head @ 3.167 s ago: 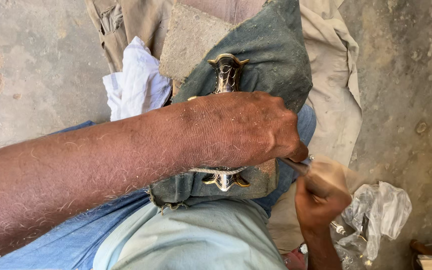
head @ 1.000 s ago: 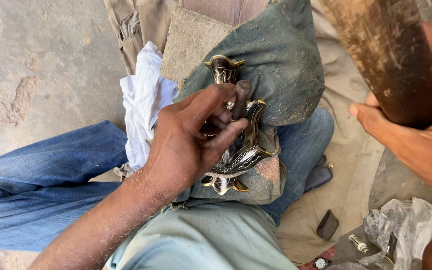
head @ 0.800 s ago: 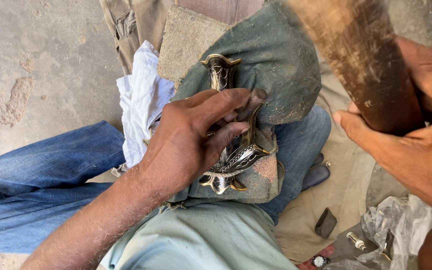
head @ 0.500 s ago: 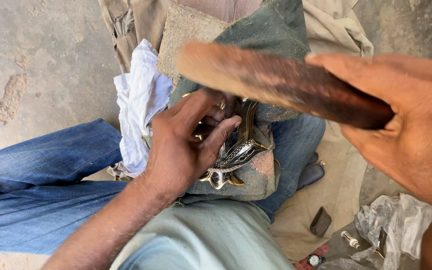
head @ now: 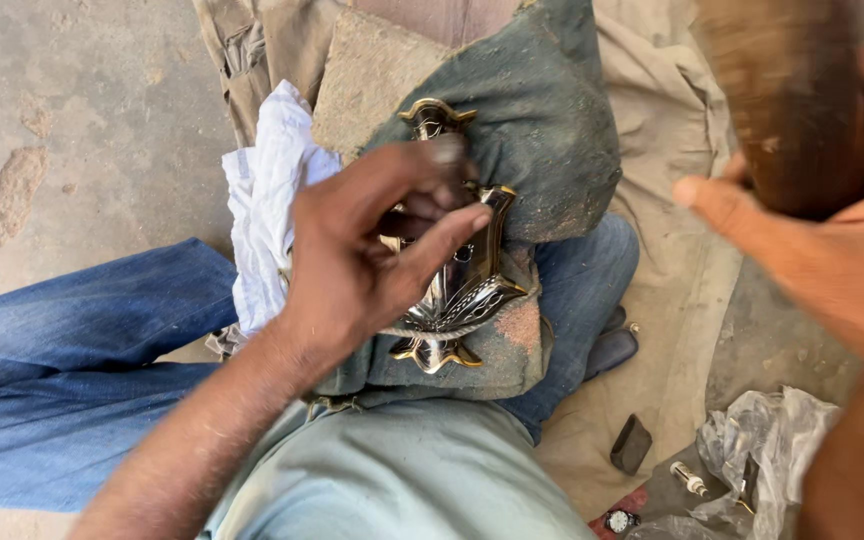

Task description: The person sits on the floor and uses a hammer and chisel to shape and emboss a silver-colored metal object resting on a cushioned block. The person repeatedly strikes the chisel to create patterns and contours on the metal surface.

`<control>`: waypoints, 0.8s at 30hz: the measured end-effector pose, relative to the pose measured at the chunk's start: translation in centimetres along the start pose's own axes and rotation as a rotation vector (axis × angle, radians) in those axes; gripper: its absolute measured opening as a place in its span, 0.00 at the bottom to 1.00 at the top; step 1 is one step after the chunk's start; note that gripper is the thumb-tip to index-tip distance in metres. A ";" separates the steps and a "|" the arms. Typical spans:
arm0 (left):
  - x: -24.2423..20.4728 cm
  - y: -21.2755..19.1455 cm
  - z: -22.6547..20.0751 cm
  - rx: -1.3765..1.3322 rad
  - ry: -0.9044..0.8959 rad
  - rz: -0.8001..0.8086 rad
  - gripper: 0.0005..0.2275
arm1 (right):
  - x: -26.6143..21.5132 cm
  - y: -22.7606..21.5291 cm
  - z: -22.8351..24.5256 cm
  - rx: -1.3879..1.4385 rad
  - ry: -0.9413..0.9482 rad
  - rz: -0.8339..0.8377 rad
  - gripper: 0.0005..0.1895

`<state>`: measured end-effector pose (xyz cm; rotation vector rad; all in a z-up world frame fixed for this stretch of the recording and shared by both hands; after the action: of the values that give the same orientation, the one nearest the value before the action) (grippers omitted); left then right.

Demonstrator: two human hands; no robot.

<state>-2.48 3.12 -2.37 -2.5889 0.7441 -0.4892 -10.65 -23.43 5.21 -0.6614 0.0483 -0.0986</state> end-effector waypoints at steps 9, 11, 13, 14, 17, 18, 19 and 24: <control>7.3 3.2 -2.1 0.195 0.391 0.662 0.20 | -12.0 8.1 -6.0 1.025 0.182 -0.561 0.34; 7.8 3.8 -2.7 0.197 0.450 0.729 0.21 | -13.9 10.0 -5.8 1.168 0.100 -0.541 0.35; 8.2 4.1 -3.7 0.185 0.589 0.688 0.21 | -15.8 11.6 -6.2 1.154 0.181 -0.526 0.33; 8.2 4.6 -3.7 0.239 0.542 0.765 0.19 | -16.6 12.4 -6.6 1.066 0.305 -0.516 0.32; 8.3 5.4 -3.7 0.381 0.494 0.897 0.19 | -18.2 13.2 -7.2 0.851 0.374 -0.552 0.26; 8.3 5.3 -3.9 0.411 0.540 0.883 0.20 | -18.3 13.2 -7.2 0.789 0.349 -0.572 0.24; 8.3 5.3 -4.1 0.439 0.589 0.872 0.21 | -18.5 13.4 -7.2 0.710 0.411 -0.546 0.21; 8.7 5.4 -4.9 0.371 0.619 0.872 0.16 | -18.0 13.4 -6.0 0.600 0.499 -0.653 0.15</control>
<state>0.05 -7.34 1.27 -1.5342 1.6652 -1.0045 -27.94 -14.62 -7.51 -0.0164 0.2712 -0.8736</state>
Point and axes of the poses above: each hand's wrist, its own x-axis towards the middle knuckle, its own y-axis out of the palm, z = x × y, the point moved 4 cm from there along x, towards the middle knuckle, and after that the axes turned 13 degrees about x, right-handed, at the moved point
